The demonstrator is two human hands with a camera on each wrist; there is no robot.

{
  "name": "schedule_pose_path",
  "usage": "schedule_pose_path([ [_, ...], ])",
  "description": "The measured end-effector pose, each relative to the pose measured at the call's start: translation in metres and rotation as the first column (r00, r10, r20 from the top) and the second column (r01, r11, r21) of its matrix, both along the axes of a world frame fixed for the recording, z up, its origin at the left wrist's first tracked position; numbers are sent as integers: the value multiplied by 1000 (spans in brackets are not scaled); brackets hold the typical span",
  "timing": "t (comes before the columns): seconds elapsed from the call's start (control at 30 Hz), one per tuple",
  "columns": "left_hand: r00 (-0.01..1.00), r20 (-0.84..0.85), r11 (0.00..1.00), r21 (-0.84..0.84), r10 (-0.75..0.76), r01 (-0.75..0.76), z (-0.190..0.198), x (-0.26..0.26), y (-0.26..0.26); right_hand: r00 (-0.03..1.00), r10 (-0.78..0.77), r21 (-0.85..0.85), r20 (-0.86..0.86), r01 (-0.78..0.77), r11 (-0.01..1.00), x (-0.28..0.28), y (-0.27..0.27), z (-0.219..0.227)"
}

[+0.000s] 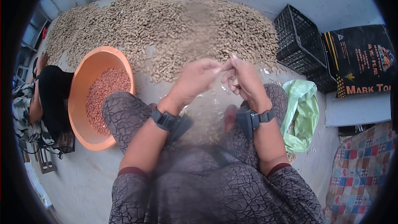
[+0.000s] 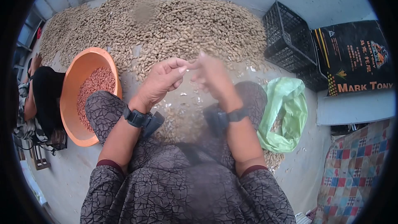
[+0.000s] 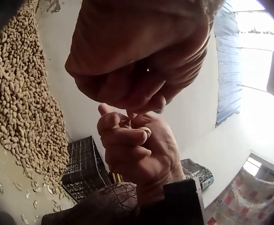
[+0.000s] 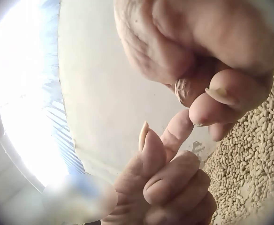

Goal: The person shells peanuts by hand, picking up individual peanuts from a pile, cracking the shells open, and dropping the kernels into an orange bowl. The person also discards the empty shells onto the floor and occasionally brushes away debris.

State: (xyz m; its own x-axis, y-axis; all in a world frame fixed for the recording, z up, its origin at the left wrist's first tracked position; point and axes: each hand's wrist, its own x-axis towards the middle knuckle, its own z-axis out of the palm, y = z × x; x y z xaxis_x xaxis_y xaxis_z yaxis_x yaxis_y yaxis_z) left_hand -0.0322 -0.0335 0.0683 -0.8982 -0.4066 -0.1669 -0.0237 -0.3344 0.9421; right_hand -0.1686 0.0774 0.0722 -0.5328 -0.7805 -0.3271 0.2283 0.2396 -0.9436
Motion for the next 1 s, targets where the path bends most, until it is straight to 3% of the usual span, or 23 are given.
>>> schedule_pose_path([
  [0.07,993,-55,981,-170,-106,95,11,-1,14,1000,-23,-9,0,23,1000,0,-2,-9],
  [0.17,983,-163,954,-298,-84,32,-8,-8,24,997,-75,-17,33,76,997,8,-8,-10],
  [0.3,1000,-4,895,-446,-24,19,-14,-10,22,991,-60,-60,119,68,996,14,-10,-15],
  [0.37,980,-193,980,-181,49,-85,-28,-14,20,996,-27,-72,84,33,997,21,-9,-8],
  [0.4,979,-195,979,-184,52,-88,-24,-12,18,999,5,-82,49,-1,997,23,-9,-5],
  [0.47,988,-138,997,35,73,-69,-15,-7,11,998,2,-124,63,6,992,23,-8,-3],
  [0.5,987,-140,997,33,76,-72,-15,-7,9,997,-5,-162,80,18,987,22,-8,-3],
  [0.57,965,-201,973,192,168,-129,-15,-6,5,997,16,-219,80,2,976,21,-6,0],
  [0.63,969,-202,970,222,145,-99,-14,-5,2,996,37,-275,77,-15,961,18,-6,-1],
  [0.7,972,-202,965,253,118,-65,-13,-5,3,997,66,-252,-40,-74,965,16,-6,-8],
  [0.8,971,-157,958,250,183,-140,-16,-9,6,997,61,-251,-38,-69,965,17,-4,-4],
  [0.93,964,-123,970,87,237,-227,-23,-11,10,990,-2,-242,-144,-33,970,20,-4,0],
  [1.0,961,-136,970,30,241,-240,-22,-10,11,976,-78,-331,-203,6,944,25,-6,3],
])
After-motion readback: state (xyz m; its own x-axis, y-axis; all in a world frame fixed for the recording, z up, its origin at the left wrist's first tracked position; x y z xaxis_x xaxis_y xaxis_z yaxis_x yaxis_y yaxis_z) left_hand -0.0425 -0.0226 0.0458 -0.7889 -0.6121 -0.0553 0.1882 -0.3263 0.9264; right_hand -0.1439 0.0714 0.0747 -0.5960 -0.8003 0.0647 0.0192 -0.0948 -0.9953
